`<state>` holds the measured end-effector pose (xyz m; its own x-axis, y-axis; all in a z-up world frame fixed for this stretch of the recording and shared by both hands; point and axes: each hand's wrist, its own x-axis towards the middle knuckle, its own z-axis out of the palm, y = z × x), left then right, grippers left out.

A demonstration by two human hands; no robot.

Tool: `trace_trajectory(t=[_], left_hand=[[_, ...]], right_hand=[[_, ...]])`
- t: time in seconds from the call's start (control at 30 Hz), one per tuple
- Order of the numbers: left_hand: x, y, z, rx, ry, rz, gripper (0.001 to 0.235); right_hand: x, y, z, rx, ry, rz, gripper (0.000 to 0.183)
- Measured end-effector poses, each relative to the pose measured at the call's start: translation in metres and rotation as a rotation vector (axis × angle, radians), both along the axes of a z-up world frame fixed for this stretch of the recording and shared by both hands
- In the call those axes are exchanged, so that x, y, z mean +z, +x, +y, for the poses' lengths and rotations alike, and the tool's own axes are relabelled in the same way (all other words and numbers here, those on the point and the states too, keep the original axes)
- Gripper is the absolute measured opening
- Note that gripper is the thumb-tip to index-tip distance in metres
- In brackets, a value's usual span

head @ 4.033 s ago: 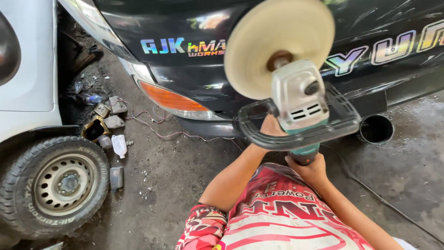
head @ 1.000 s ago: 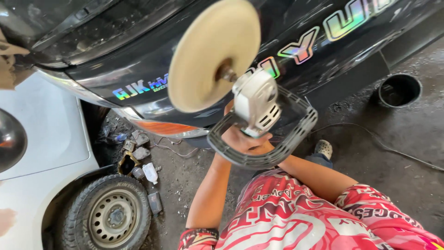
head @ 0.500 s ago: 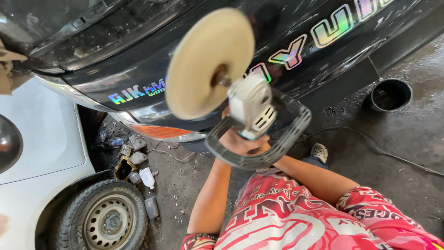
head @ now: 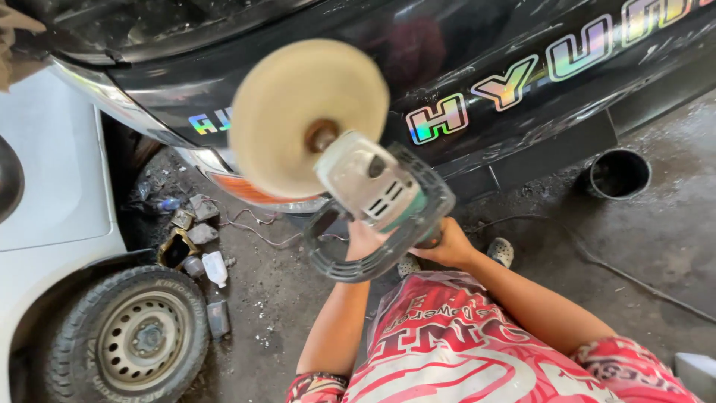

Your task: The person uses a handheld electric polisher with a buffing pad to smooth the surface of a black car's front bumper. They move the tool across the bumper area, focusing on the section with the brand lettering and near the headlight.

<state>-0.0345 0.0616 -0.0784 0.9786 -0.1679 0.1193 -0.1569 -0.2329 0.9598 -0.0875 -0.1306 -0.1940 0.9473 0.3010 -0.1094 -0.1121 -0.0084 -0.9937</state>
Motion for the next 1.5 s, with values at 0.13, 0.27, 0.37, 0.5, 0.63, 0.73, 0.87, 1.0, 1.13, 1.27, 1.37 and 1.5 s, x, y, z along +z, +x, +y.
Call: trace_trajectory(t=[0.13, 0.27, 0.37, 0.5, 0.63, 0.73, 0.87, 1.0, 1.13, 1.27, 1.37, 1.5], left_hand=[[-0.015, 0.007, -0.055, -0.101, 0.379, -0.302, 0.071], [0.012, 0.017, -0.126, -0.212, -0.045, -0.099, 0.062], [-0.006, 0.021, -0.169, -0.205, -0.053, -0.096, 0.062], [-0.002, 0.016, -0.179, -0.09, -0.089, -0.216, 0.087], [0.008, 0.008, -0.145, -0.182, -0.258, -0.051, 0.074], [0.01, 0.0, -0.107, -0.137, -0.061, -0.094, 0.057], [0.03, -0.01, -0.068, -0.078, -0.499, 0.096, 0.049], [0.038, -0.014, -0.045, 0.039, -0.433, 0.035, 0.051], [0.048, -0.013, -0.059, 0.031, -0.421, 0.019, 0.051], [0.051, -0.008, -0.086, -0.153, -0.382, -0.058, 0.043], [0.042, -0.004, -0.121, -0.221, -0.461, -0.007, 0.043], [0.039, -0.002, -0.164, -0.239, -0.513, 0.045, 0.064]], right_hand=[[-0.01, -0.023, -0.05, -0.096, -0.071, -0.023, 0.035], [0.006, -0.046, -0.098, -0.263, -0.082, 0.024, 0.037], [0.02, -0.057, -0.114, -0.342, -0.09, 0.099, 0.036], [0.059, -0.061, -0.105, -0.43, 0.025, 0.069, 0.04], [0.062, -0.07, -0.101, -0.406, -0.132, 0.074, 0.033], [0.072, -0.068, -0.089, -0.336, -0.395, 0.118, 0.03], [0.098, -0.054, -0.063, -0.224, -0.437, 0.093, 0.035], [0.124, -0.049, -0.049, -0.147, -0.374, -0.033, 0.047], [0.119, -0.059, -0.046, -0.23, -0.43, -0.09, 0.053], [0.089, -0.075, -0.067, -0.433, -0.518, 0.001, 0.042], [0.076, -0.087, -0.084, -0.503, -0.503, 0.064, 0.032], [0.064, -0.099, -0.099, -0.591, -0.32, 0.08, 0.024]])
